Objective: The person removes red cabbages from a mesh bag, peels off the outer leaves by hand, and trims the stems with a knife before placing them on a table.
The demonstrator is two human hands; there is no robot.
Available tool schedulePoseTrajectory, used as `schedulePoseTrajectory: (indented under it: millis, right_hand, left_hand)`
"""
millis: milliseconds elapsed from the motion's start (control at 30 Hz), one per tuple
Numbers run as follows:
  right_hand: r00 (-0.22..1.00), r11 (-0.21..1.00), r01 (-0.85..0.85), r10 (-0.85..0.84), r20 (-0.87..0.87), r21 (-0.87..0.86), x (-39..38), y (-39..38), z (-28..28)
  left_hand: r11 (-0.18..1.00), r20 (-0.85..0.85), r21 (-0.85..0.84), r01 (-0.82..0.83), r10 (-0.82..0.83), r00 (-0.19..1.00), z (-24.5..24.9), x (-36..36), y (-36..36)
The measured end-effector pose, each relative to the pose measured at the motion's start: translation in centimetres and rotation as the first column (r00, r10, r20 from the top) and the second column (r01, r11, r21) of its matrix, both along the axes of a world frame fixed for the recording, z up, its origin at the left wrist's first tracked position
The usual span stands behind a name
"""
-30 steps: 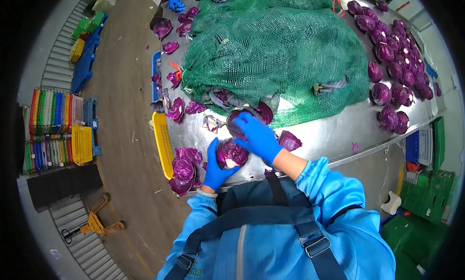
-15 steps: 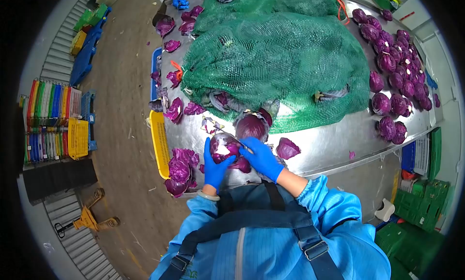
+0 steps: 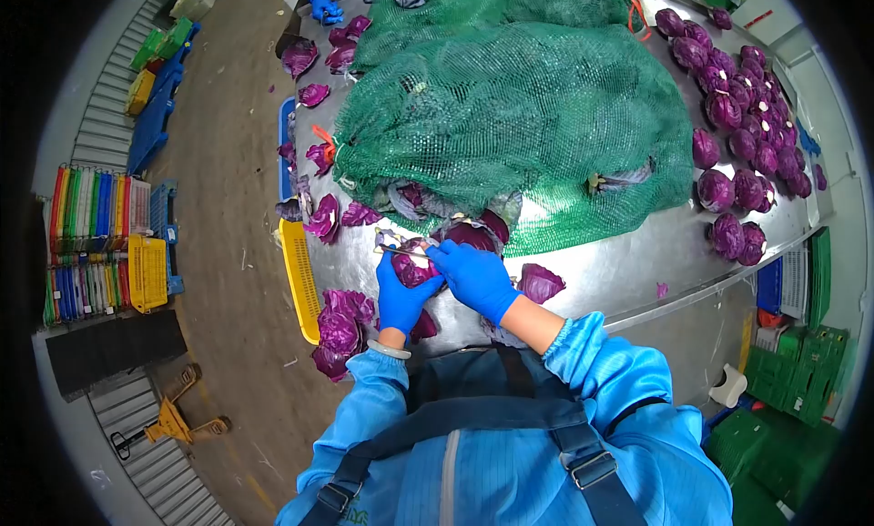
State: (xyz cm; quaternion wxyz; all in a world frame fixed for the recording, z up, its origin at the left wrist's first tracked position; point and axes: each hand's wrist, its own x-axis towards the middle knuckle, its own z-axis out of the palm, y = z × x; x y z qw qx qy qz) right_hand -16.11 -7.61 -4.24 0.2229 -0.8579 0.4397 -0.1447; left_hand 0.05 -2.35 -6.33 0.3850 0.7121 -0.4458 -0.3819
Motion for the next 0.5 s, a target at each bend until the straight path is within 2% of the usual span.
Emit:
schedulePoseTrajectory:
  millis: [67,167,267,367,467,500]
  right_hand:
    - [0.999,0.999,0.015,-0.017,-0.042,-0.048,0.1,-0.3,0.4]
    - [0.994,0.996,-0.055,0.049,-0.096,-0.067,0.1,-1.0,-0.3]
    - [0.991,0.999,-0.023,0.016,-0.134,-0.049,0.7,-1.5,-0.4]
    - [0.998,0.994,0.057,-0.053,-0.043,0.097,1.8,-2.2,-0.2]
    - [0.994,0.989,0.102,-0.099,-0.035,0.104,2.0,-2.8,-0.7]
    - [0.985,0.979,0.165,-0.158,-0.061,0.118,1.8,-3.5,-1.7]
  left_hand:
    - [1.0,0.055,-0.002,0.0,0.0,0.999,-0.2,-0.1,0.0]
    - [0.999,0.035,0.042,0.011,-0.013,0.999,0.5,-0.2,-0.5]
    - [0.998,0.079,0.054,0.016,-0.02,0.997,0.6,-0.1,-1.0]
    - [0.999,0.059,0.037,-0.021,0.019,0.998,-1.1,0.3,-1.2]
    - [0.989,0.058,0.144,-0.041,0.033,0.998,-0.2,0.2,-2.1]
    - [0.996,0.173,0.081,0.025,-0.039,0.984,0.0,-0.3,-2.0]
